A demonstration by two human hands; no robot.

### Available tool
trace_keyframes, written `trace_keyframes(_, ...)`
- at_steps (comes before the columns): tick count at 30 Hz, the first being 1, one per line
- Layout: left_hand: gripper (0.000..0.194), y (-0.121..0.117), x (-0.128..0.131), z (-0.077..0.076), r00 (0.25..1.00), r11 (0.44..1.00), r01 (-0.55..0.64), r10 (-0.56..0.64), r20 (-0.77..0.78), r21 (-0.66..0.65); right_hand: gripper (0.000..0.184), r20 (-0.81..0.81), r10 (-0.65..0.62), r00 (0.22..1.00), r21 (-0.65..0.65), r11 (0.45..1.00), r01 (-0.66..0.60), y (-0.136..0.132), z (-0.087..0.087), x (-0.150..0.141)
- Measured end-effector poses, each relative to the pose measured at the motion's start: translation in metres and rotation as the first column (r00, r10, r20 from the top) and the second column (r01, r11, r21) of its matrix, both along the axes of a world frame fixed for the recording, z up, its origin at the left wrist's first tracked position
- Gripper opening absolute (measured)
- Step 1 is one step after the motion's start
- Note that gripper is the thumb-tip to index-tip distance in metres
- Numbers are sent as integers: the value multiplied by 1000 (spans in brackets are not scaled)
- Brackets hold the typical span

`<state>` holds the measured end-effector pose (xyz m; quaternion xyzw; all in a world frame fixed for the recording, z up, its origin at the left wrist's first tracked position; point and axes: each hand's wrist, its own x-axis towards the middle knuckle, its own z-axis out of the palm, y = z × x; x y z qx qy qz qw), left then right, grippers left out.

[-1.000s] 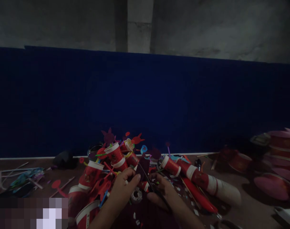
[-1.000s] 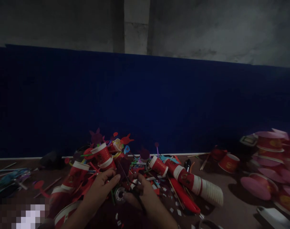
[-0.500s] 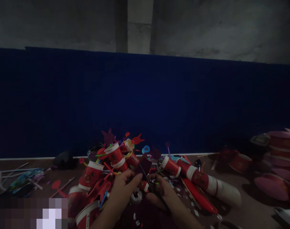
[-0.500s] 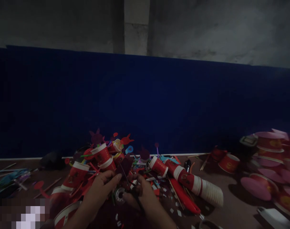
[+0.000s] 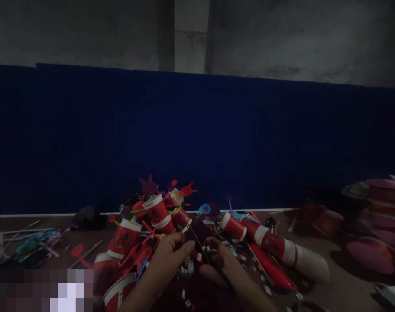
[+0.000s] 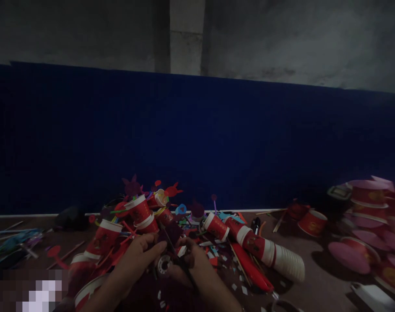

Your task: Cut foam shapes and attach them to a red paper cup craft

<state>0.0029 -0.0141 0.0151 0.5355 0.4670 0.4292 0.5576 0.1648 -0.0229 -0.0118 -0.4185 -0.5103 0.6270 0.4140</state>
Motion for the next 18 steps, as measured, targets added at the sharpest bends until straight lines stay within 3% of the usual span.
trace_keyframes(6, 36, 0, 0, 2, 999, 999, -42, 42, -21, -11, 59, -6, 10, 1000, 63, 998, -9, 5, -13, 3)
trace_keyframes(12, 35, 1, 0, 2, 998, 998, -70, 70, -5, 2, 61, -59, 91, 994, 88, 992, -85, 6, -6, 6)
trace_keyframes(18, 30, 2, -1, 4, 995, 996, -91, 90, -34, -6, 74, -44, 143, 989, 56, 988, -141, 4, 2, 4)
